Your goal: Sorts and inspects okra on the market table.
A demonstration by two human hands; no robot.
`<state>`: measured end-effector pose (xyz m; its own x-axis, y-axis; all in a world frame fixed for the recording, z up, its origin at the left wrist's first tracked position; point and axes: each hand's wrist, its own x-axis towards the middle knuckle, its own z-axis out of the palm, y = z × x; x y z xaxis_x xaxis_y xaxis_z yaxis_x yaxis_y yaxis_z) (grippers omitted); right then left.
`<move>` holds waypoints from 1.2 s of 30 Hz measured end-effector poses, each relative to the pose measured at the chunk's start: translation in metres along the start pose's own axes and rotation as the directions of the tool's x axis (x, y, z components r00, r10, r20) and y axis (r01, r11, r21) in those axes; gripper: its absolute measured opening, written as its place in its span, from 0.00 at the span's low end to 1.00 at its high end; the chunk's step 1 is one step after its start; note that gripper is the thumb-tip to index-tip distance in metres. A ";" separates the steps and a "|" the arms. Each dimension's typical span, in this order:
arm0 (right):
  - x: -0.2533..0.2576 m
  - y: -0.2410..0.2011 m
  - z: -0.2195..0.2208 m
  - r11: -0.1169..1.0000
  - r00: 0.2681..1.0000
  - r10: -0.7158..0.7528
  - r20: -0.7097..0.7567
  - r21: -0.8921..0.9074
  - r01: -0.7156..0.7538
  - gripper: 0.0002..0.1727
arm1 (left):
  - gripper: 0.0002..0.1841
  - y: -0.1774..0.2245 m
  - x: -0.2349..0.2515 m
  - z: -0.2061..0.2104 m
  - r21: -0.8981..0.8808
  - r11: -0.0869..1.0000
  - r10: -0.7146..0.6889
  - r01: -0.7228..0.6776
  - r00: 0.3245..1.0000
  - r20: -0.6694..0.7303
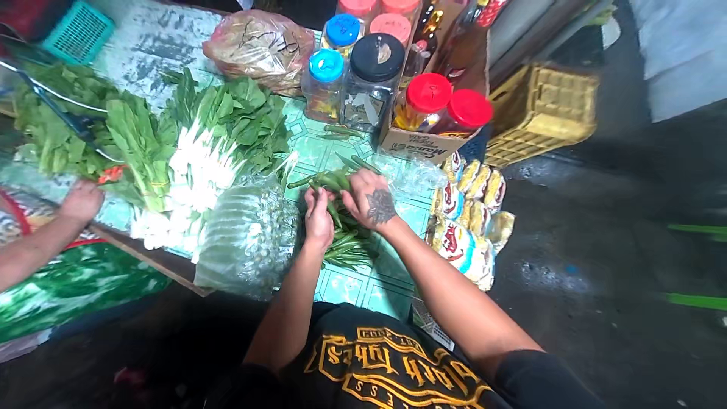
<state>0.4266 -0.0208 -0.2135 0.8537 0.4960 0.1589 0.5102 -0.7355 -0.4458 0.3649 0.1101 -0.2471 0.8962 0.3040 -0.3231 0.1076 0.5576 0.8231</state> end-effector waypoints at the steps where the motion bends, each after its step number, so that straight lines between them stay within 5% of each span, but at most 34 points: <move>1: -0.003 -0.010 -0.004 0.992 0.992 0.078 0.095 0.093 -0.087 0.20 | 0.26 -0.001 -0.002 0.004 0.023 0.999 0.027 -0.029 0.998 0.065; 5: -0.017 -0.013 -0.001 0.825 0.937 0.299 0.179 0.445 -0.348 0.23 | 0.23 -0.006 -0.001 0.018 0.038 0.999 -0.005 0.004 1.000 0.027; 7: -0.023 -0.012 -0.006 0.800 0.949 0.301 0.095 0.515 -0.306 0.29 | 0.21 -0.004 -0.001 0.011 -0.070 0.996 -0.053 0.059 0.996 0.074; 12: -0.029 -0.014 -0.005 0.924 0.979 0.173 -0.107 0.362 -0.124 0.13 | 0.23 -0.006 -0.012 0.000 -0.136 0.979 -0.105 0.149 0.952 0.287; 17: -0.040 -0.017 -0.005 0.899 0.990 0.118 0.073 0.416 -0.137 0.14 | 0.19 -0.016 -0.016 -0.010 -0.046 0.992 -0.106 0.118 0.971 0.213; 23: -0.049 0.009 -0.021 0.571 0.916 0.289 0.279 0.718 -0.398 0.13 | 0.16 -0.010 -0.016 -0.021 -0.137 0.975 -0.112 0.176 0.918 0.381; 26: -0.049 0.031 -0.029 0.545 0.881 0.363 0.302 0.698 -0.464 0.13 | 0.15 -0.004 -0.016 -0.023 -0.167 0.963 -0.121 0.211 0.895 0.430; 32: -0.046 0.079 -0.012 0.678 0.794 0.489 0.361 0.416 -0.606 0.13 | 0.15 -0.002 -0.024 -0.041 -0.120 0.978 -0.125 0.171 0.938 0.323; 36: -0.032 0.094 0.011 0.717 0.802 0.479 0.355 0.368 -0.591 0.14 | 0.15 0.000 -0.038 -0.052 -0.034 0.980 -0.178 0.197 0.936 0.303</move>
<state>0.4462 -0.1009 -0.2699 0.8925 0.2096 -0.3993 -0.1773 -0.6509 -0.7381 0.3084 0.1383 -0.2588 0.9502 -0.0486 -0.3077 0.2678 0.6322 0.7270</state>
